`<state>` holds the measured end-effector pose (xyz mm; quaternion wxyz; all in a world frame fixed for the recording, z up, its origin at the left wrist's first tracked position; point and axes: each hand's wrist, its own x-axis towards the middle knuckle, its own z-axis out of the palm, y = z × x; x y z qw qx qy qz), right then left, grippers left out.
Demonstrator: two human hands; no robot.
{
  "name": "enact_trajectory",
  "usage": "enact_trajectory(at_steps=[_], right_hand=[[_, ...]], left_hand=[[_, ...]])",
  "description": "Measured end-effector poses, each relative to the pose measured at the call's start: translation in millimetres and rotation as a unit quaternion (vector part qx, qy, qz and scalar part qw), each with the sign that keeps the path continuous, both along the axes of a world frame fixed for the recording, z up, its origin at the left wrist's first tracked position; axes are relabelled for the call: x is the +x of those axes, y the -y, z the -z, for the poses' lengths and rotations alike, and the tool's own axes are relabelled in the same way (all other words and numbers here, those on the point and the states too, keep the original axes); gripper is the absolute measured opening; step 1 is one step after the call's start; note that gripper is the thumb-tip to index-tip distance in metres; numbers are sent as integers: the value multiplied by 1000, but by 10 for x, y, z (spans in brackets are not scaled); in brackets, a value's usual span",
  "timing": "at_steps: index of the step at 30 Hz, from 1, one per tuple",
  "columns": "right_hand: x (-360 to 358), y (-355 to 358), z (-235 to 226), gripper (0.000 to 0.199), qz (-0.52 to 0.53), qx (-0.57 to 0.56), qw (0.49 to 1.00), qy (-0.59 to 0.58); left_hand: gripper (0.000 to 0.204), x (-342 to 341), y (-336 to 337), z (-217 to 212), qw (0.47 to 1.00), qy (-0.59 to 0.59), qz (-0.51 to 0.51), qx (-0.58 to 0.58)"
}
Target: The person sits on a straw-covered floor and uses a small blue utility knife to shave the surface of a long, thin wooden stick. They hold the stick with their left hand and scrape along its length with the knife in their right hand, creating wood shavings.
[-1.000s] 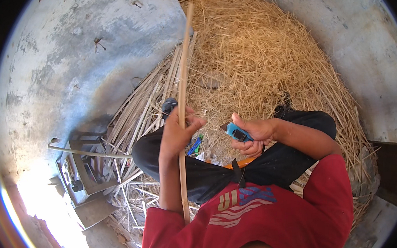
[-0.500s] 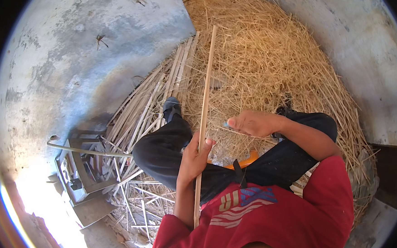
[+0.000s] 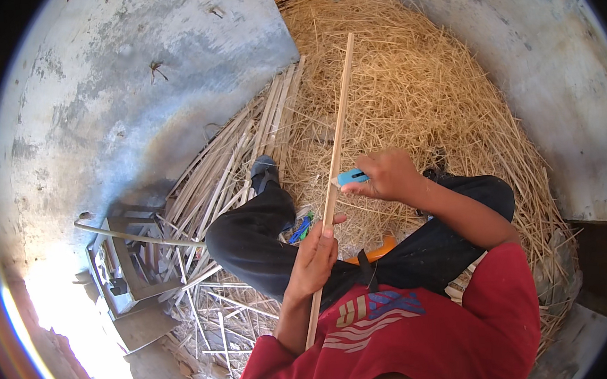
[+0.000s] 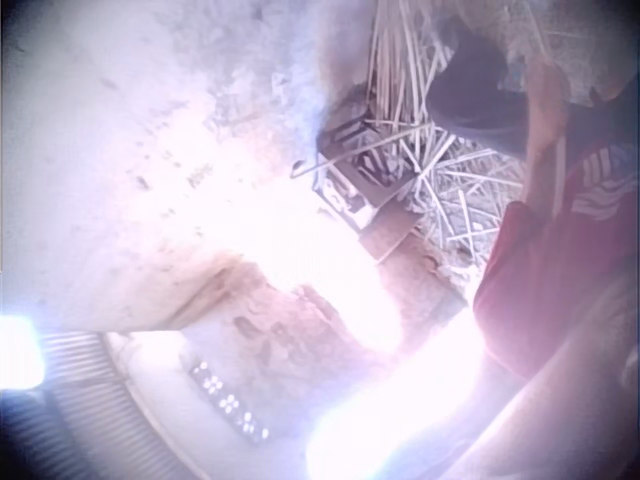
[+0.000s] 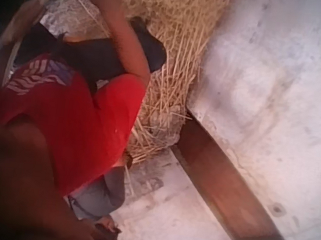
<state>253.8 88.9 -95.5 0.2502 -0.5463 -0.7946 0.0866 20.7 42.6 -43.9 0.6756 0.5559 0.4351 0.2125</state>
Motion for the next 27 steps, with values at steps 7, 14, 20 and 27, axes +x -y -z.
enact_trajectory(at_steps=[7,14,20,27], right_hand=[[170,-199,18,61,71,91,993,9],[258,-220,134,63,63,67,995,-28],[98,-179,-49,64,-22,126,991,27],[437,-384,66,70,116,-13,993,12]], left_hand=[[41,91,44,-118,1000,-1,-11,11],[38,36,219,-46,1000,0,-10,-26],[36,42,185,-175,988,-122,-12,94],[30,-65,346,-128,990,-116,-2,82]])
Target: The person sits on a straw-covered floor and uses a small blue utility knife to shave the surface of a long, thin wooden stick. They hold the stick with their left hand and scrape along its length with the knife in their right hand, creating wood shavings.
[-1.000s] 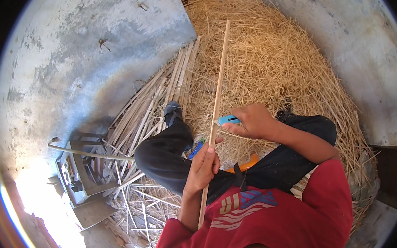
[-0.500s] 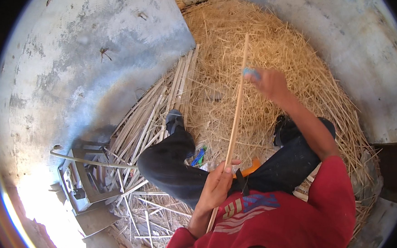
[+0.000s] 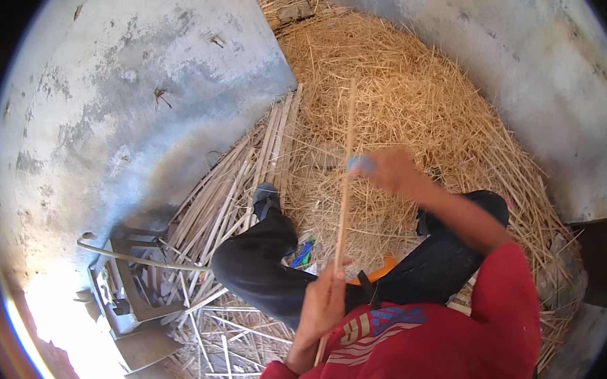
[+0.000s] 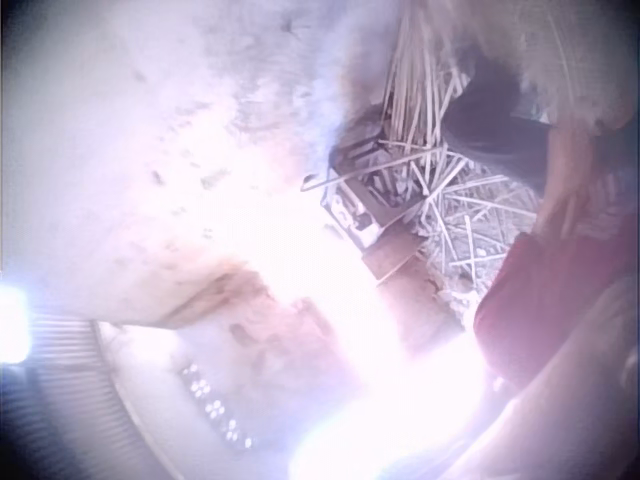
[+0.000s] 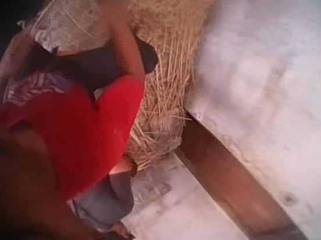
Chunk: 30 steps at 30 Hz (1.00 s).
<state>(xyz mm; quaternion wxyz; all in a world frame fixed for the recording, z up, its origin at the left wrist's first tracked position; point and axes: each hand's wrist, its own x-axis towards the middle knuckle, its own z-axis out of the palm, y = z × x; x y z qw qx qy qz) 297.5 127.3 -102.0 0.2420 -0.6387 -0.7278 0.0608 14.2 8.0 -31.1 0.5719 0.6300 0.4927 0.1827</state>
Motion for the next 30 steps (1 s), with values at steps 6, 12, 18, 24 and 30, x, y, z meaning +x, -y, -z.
enact_trajectory(at_steps=[6,12,18,24,30], right_hand=[[-48,17,31,68,-98,76,992,-22],[121,-385,165,69,-19,92,995,11],[450,-396,-116,72,50,-31,998,22],[115,4,58,71,-114,86,989,49],[806,-477,29,69,15,31,999,15]], left_hand=[[27,23,-46,-126,995,-69,28,73],[26,68,-64,-221,990,-86,34,111],[26,-35,161,-254,996,-72,22,42],[26,6,78,-214,987,-120,61,84],[27,88,114,-350,990,-95,73,72]])
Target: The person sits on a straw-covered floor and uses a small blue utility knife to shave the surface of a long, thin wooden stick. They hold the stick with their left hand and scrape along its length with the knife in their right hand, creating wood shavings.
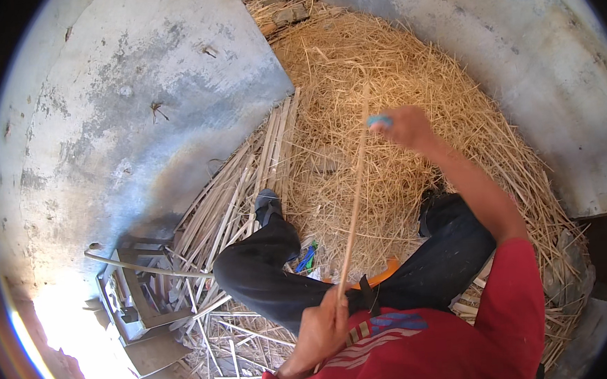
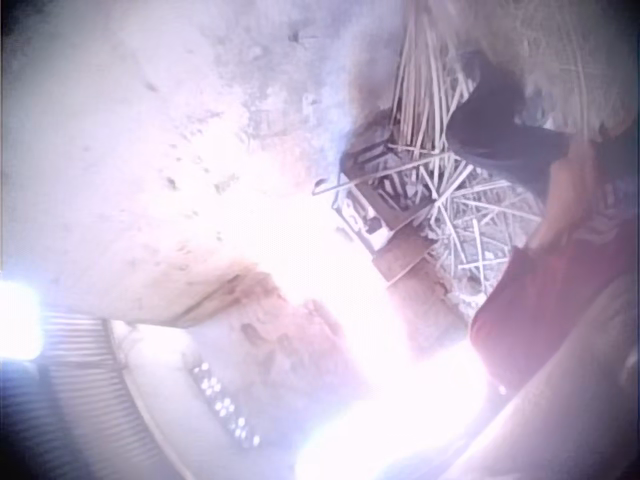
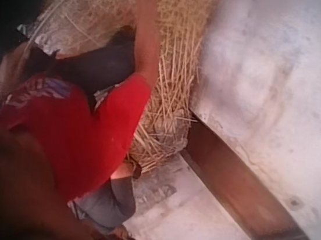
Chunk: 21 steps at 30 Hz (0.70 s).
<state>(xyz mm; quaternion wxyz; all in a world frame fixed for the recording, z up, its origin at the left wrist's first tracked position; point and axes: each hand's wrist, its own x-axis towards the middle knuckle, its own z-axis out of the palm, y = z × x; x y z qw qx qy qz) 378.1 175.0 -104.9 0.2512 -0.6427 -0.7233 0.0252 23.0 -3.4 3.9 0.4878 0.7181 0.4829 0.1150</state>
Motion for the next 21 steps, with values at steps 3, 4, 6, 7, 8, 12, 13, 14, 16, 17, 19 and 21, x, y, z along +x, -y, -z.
enact_trajectory(at_steps=[3,4,6,7,8,12,13,14,16,17,19,21], right_hand=[[466,-60,55,68,81,-72,991,76],[527,-25,69,69,93,-107,983,116],[642,-103,85,72,178,-98,979,19],[762,-84,72,73,218,-101,971,-6],[861,-82,55,74,256,-102,961,-32],[770,98,-107,74,224,-105,965,-81],[469,190,-162,75,167,-90,978,-91],[162,285,-202,75,110,-73,986,-104],[-371,534,-183,65,-6,-20,994,-107],[-593,664,-228,55,-77,-3,994,-76],[-897,860,-275,59,-122,1,992,-43],[-959,869,-285,63,-144,25,989,-19]], left_hand=[[29,17,78,-20,999,14,0,-46],[28,35,66,-27,998,3,-3,-56],[28,72,20,-67,997,-19,-7,-76],[27,60,43,-77,997,1,10,-78],[26,-14,99,-93,996,18,28,-80],[28,-251,43,282,947,138,-115,-268],[31,-306,4,498,920,213,-131,-303],[32,-285,-23,536,902,255,-132,-321],[35,-225,-142,550,864,328,-132,-359],[35,-201,-162,531,861,334,-121,-365],[36,-162,-161,470,856,344,-107,-371],[36,-135,-169,450,854,353,-101,-368]])
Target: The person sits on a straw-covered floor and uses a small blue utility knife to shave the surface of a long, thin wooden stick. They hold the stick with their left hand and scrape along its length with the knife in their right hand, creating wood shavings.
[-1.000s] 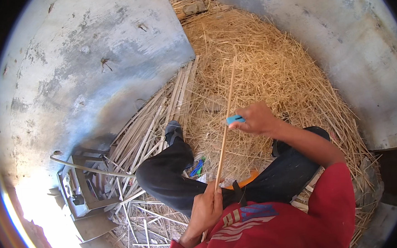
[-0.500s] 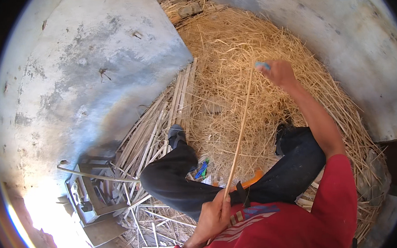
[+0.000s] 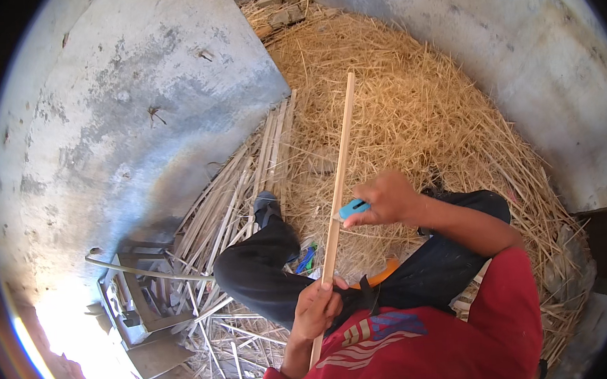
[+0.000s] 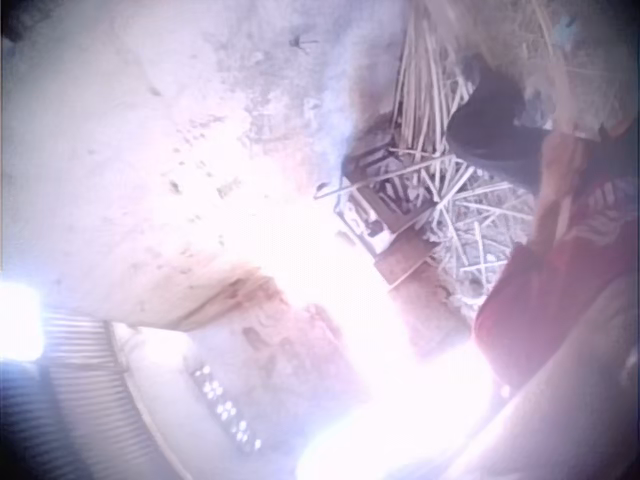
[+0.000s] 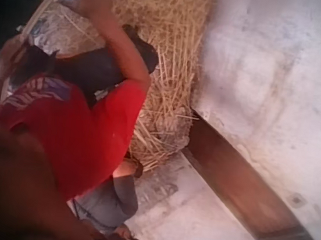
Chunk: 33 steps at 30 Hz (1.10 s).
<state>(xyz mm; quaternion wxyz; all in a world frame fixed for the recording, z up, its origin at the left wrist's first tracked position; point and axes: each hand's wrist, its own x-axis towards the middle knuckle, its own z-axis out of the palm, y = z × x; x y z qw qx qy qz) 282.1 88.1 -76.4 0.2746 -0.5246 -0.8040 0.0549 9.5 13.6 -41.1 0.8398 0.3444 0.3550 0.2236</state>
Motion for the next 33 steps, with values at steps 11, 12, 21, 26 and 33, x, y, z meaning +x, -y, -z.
enact_trajectory(at_steps=[11,12,21,26,33], right_hand=[[46,-350,58,68,-6,149,989,14],[173,-458,111,67,75,90,993,10],[-54,-173,144,66,36,48,998,-34],[505,-625,217,62,203,-26,979,14],[153,-391,164,68,85,41,995,-20]], left_hand=[[34,108,-41,-43,999,-6,-33,15],[34,109,0,-35,1000,6,-26,4],[35,-26,76,-68,1000,-1,-19,24],[33,0,208,-86,997,-31,37,53],[31,-40,163,-173,990,-94,13,109]])
